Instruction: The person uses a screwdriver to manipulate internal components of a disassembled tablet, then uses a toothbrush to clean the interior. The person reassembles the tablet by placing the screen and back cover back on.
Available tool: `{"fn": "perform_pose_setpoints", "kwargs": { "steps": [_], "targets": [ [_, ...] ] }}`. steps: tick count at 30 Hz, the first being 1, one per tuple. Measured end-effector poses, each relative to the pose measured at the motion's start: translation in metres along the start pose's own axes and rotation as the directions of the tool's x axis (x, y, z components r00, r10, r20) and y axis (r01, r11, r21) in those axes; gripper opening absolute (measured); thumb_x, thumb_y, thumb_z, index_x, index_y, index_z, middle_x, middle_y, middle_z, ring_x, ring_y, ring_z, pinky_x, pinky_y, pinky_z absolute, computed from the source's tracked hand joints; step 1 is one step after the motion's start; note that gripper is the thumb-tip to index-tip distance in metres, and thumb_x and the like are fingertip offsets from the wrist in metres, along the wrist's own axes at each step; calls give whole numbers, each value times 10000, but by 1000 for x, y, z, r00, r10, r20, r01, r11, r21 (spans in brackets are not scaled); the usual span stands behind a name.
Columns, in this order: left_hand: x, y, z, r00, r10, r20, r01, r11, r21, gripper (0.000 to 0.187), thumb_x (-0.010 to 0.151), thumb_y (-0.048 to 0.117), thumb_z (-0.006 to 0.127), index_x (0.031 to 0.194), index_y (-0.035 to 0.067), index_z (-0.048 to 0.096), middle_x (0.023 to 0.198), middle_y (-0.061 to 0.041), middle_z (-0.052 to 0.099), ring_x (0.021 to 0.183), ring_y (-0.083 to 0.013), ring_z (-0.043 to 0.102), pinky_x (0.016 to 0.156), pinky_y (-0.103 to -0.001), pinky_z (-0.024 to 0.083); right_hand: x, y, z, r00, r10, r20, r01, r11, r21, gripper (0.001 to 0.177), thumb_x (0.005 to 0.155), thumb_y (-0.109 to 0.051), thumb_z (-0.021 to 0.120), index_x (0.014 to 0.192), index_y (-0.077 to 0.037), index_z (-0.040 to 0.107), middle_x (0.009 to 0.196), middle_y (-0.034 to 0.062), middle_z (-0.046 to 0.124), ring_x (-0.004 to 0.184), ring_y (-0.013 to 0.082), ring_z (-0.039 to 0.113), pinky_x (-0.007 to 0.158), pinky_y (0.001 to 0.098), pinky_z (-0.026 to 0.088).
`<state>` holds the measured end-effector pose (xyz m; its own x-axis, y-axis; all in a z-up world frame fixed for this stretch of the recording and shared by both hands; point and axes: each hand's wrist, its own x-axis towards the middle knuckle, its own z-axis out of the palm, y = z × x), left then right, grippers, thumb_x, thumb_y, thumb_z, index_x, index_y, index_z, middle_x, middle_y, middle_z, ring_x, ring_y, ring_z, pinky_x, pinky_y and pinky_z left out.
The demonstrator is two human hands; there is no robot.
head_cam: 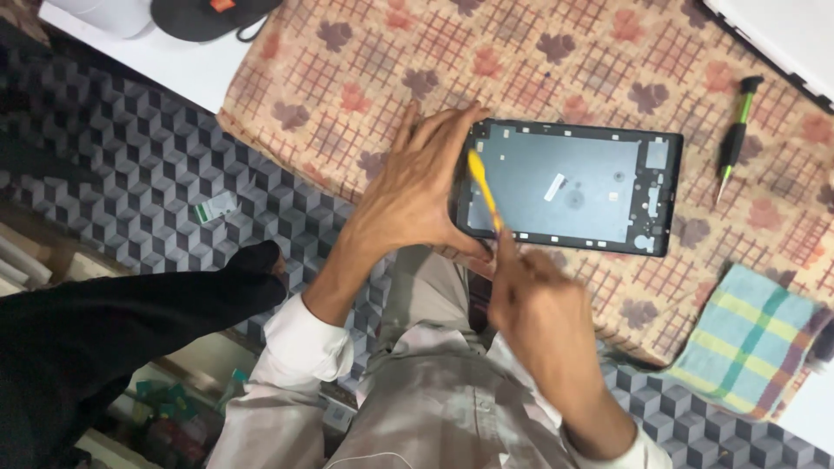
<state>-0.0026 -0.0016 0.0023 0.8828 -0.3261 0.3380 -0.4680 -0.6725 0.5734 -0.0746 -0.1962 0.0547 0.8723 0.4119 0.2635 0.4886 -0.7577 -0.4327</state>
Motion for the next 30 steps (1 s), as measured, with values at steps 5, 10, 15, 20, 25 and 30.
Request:
{"fn": "perform_pose_setpoints", "kwargs": {
  "steps": [5,10,15,20,25,30],
  "targets": [
    [-2,-2,2,999,30,-13,-30,999,-9,1535,366,668,987,1535,-11,260,1523,-255,451,1450,-417,396,1253,-668,121,-8,-1,7,997,70,27,-69,997,-20,365,839,48,650,1197,80,708,681,187,628,503,324,631,465,439,522],
    [-2,1,-2,1000,5,2,-4,1000,-28,1563,314,684,980,1518,-15,268,1514,-259,451,1447,-420,392,1250,-657,122,-10,7,12,1000,16,7,-16,999,-36,390,819,51,655,1203,100,694,669,182,619,514,328,626,479,441,525],
    [1,-1,0,999,34,-10,-34,999,7,1566,335,679,983,1527,-29,255,1526,-294,426,1445,-438,388,1239,-662,142,-12,11,5,996,70,46,-70,997,7,374,817,67,661,1187,93,702,650,168,626,472,300,629,439,431,504],
    [0,-2,0,1000,21,-13,-21,999,27,1555,355,687,985,1522,-41,260,1520,-292,434,1445,-442,394,1232,-676,142,-11,2,-7,995,53,85,-58,997,52,365,818,48,692,1182,48,720,715,171,648,544,320,656,488,445,514],
    [-2,1,1,1000,24,-2,-24,1000,4,1548,378,734,981,1497,-64,269,1502,-290,438,1445,-431,394,1239,-669,133,-48,37,-31,992,-72,101,62,993,99,315,732,0,717,1042,-42,756,989,139,750,703,284,723,609,401,572],
    [0,1,1,1000,22,19,-22,1000,12,1501,358,648,976,1505,-34,288,1506,-256,457,1433,-406,409,1243,-656,124,-78,119,-68,954,269,130,-231,940,-251,432,748,57,738,1079,-210,811,986,-5,768,717,244,722,640,377,557]
  ]
}}
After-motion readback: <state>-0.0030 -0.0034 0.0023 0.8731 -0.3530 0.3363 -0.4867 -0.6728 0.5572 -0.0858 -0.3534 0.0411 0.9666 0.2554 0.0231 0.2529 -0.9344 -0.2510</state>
